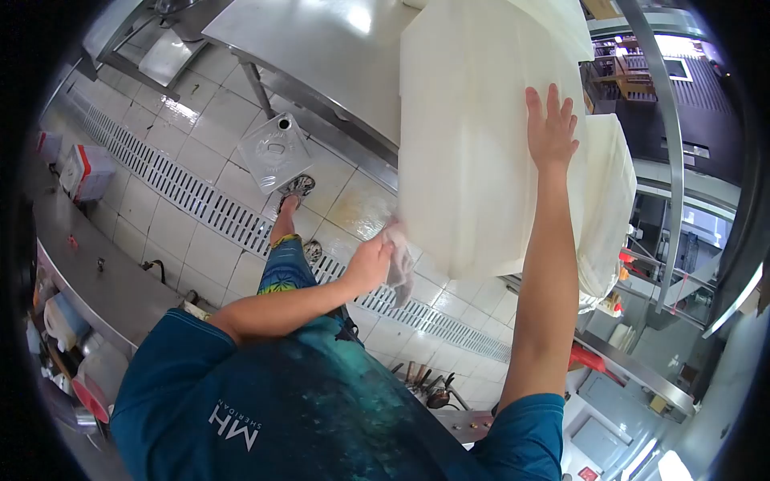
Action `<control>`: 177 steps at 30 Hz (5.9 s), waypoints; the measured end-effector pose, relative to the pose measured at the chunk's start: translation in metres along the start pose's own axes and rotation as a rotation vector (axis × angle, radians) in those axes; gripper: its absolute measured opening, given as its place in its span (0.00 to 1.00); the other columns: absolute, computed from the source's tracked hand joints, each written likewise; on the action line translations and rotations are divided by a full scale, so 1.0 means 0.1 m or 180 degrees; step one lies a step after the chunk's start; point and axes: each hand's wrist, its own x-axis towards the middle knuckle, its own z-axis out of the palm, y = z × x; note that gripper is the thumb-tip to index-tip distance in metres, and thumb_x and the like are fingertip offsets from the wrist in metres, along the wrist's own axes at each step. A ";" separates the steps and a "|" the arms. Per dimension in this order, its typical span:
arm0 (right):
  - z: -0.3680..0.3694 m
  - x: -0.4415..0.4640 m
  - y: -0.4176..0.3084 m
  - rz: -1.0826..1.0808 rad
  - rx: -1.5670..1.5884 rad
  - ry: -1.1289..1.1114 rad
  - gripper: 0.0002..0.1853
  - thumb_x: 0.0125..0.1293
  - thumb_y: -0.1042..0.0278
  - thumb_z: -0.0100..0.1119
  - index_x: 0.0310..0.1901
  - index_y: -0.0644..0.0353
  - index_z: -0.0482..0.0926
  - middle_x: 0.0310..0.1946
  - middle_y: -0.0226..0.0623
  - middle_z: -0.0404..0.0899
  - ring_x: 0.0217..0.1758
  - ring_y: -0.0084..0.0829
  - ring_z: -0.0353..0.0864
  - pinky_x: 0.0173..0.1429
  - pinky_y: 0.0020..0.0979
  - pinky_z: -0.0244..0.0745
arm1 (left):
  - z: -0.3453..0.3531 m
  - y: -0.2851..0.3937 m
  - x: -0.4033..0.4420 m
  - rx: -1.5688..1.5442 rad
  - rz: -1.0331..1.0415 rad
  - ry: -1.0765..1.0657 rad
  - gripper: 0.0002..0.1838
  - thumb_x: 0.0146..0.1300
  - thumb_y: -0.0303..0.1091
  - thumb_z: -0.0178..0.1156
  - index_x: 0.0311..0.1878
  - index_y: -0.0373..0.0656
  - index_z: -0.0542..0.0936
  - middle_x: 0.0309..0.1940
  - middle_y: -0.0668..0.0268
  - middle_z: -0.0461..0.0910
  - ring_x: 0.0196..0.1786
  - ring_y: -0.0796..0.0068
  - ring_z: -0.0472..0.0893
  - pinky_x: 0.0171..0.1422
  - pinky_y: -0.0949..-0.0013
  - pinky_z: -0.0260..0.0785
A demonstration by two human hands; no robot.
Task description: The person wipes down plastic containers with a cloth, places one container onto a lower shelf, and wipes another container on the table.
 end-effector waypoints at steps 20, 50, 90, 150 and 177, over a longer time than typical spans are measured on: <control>-0.01 -0.13 0.07 -0.0628 0.0946 0.0714 0.44 0.67 0.28 0.48 0.77 0.47 0.57 0.79 0.50 0.48 0.82 0.51 0.45 0.80 0.57 0.42 | 0.19 0.07 -0.32 0.0903 0.0607 -0.1061 0.15 0.70 0.36 0.51 0.52 0.37 0.78 0.40 0.49 0.83 0.43 0.51 0.83 0.48 0.57 0.74; 0.62 -3.65 -0.29 0.1702 0.6997 0.3162 0.19 0.72 0.62 0.58 0.57 0.65 0.73 0.51 0.40 0.77 0.51 0.30 0.79 0.55 0.31 0.77 | 1.04 2.82 1.20 0.3999 0.3127 -0.2948 0.22 0.73 0.42 0.55 0.64 0.39 0.75 0.64 0.51 0.72 0.65 0.58 0.74 0.67 0.58 0.66; 0.66 -2.38 -0.11 0.1804 0.3572 0.3936 0.11 0.58 0.67 0.64 0.35 0.64 0.75 0.37 0.45 0.68 0.38 0.47 0.71 0.43 0.40 0.68 | 0.83 2.47 1.61 0.4644 0.3888 -0.3026 0.30 0.77 0.47 0.40 0.78 0.47 0.60 0.78 0.47 0.52 0.79 0.47 0.52 0.80 0.48 0.41; 0.82 -3.12 -1.36 0.1773 0.4696 0.3537 0.17 0.59 0.76 0.60 0.51 0.72 0.78 0.57 0.51 0.73 0.58 0.52 0.76 0.62 0.40 0.73 | 0.73 2.46 1.55 0.4678 0.3922 -0.3021 0.32 0.74 0.50 0.43 0.78 0.49 0.61 0.78 0.46 0.51 0.79 0.46 0.52 0.80 0.49 0.42; 0.77 -2.61 -0.51 0.1982 0.4085 0.3841 0.09 0.57 0.77 0.63 0.39 0.70 0.79 0.51 0.47 0.77 0.45 0.47 0.80 0.48 0.36 0.75 | 0.75 2.50 1.62 0.4747 0.3946 -0.3067 0.33 0.73 0.49 0.45 0.78 0.48 0.60 0.78 0.45 0.51 0.79 0.46 0.53 0.79 0.47 0.41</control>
